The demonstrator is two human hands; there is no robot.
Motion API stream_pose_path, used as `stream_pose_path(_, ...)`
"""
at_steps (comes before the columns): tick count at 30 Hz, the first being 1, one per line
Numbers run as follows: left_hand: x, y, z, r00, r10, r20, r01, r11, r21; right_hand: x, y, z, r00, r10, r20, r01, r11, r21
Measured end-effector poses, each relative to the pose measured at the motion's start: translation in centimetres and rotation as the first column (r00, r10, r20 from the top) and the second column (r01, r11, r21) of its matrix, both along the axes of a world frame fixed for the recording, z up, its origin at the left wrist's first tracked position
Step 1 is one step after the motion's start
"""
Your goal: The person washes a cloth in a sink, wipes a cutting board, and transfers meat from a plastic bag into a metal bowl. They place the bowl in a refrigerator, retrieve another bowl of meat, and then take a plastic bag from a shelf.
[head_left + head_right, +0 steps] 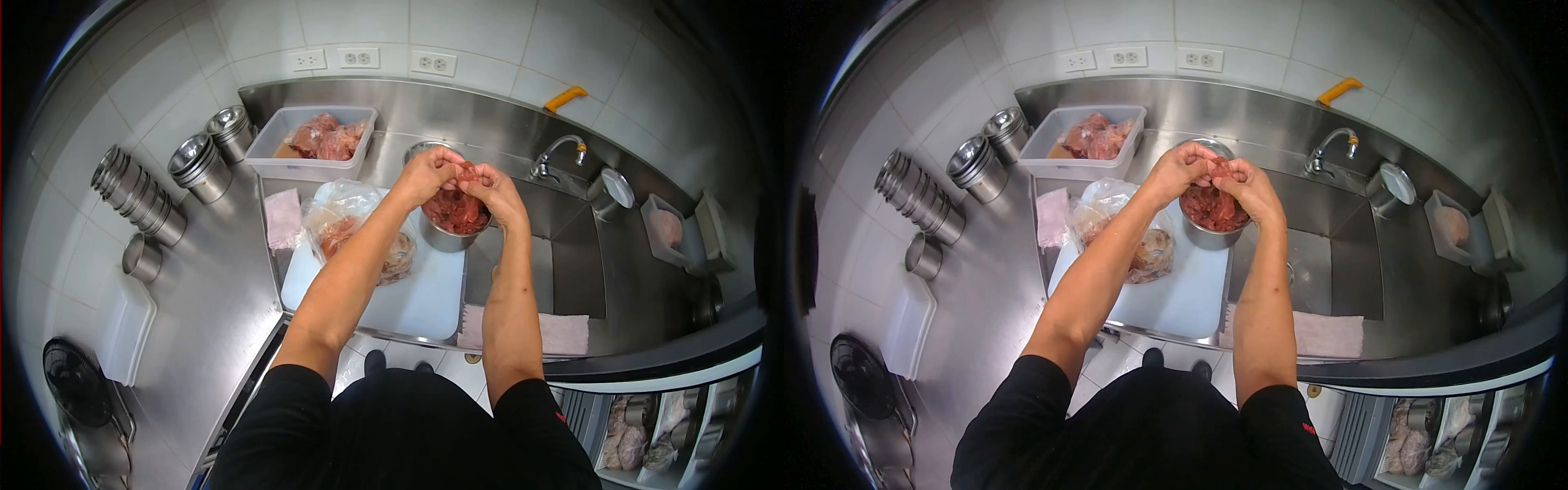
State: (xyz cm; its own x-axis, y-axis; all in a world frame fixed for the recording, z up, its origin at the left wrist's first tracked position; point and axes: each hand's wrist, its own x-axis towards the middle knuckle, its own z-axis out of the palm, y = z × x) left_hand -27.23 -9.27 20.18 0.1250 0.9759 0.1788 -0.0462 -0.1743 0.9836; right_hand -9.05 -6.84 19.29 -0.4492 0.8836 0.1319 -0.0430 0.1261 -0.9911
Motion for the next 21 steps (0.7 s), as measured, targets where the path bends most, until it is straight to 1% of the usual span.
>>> stream_pose_path(3, 0.1, 0.1, -0.5, 1.000, -0.006, 0.027, 0.006, 1.000, 0.011, 0.2, 0.6, -1.0, 0.998, -0.048, 0.043, 0.043, 0.993, 0.111)
stream_pose_path(6, 0.0, 0.1, -0.8, 0.999, -0.003, 0.036, 0.002, 1.000, 0.030, -0.2, 0.3, -0.6, 0.997, -0.052, -0.050, 0.055, 0.996, 0.066)
stream_pose_path(9, -0.2, -0.1, -0.7, 0.999, -0.005, 0.044, 0.004, 1.000, 0.030, -0.4, -1.3, 1.5, 0.997, -0.024, -0.071, 0.020, 0.998, -0.054)
stream_pose_path(12, -0.4, -0.3, -0.6, 0.999, -0.011, 0.054, 0.010, 1.000, 0.021, -0.2, -1.8, 2.1, 0.998, -0.041, 0.037, 0.043, 0.997, -0.058)
stream_pose_path(15, -0.4, -0.4, -0.8, 0.998, -0.001, 0.055, -0.001, 0.999, 0.039, 0.1, -0.3, 0.1, 0.996, -0.067, 0.055, 0.061, 0.993, 0.106)
stream_pose_path(16, -0.3, -0.3, -0.9, 0.999, 0.004, 0.054, -0.007, 0.999, 0.049, 0.5, 0.0, -0.3, 0.998, -0.053, 0.033, 0.051, 0.997, 0.063)
stream_pose_path(18, -0.5, -0.3, -0.8, 0.998, 0.009, 0.058, -0.009, 1.000, 0.007, 0.7, 0.5, -0.9, 1.000, -0.020, -0.021, 0.019, 1.000, -0.024)
stream_pose_path(19, -0.8, -0.7, -0.6, 0.998, 0.018, 0.060, -0.017, 1.000, -0.019, 0.5, 0.1, -0.3, 0.999, -0.033, 0.021, 0.033, 0.999, -0.032)
stream_pose_path(21, -1.9, -0.9, -0.2, 0.998, -0.020, -0.053, 0.014, 0.995, -0.102, 0.6, -0.5, 0.4, 0.993, -0.046, 0.107, 0.053, 0.997, -0.055)
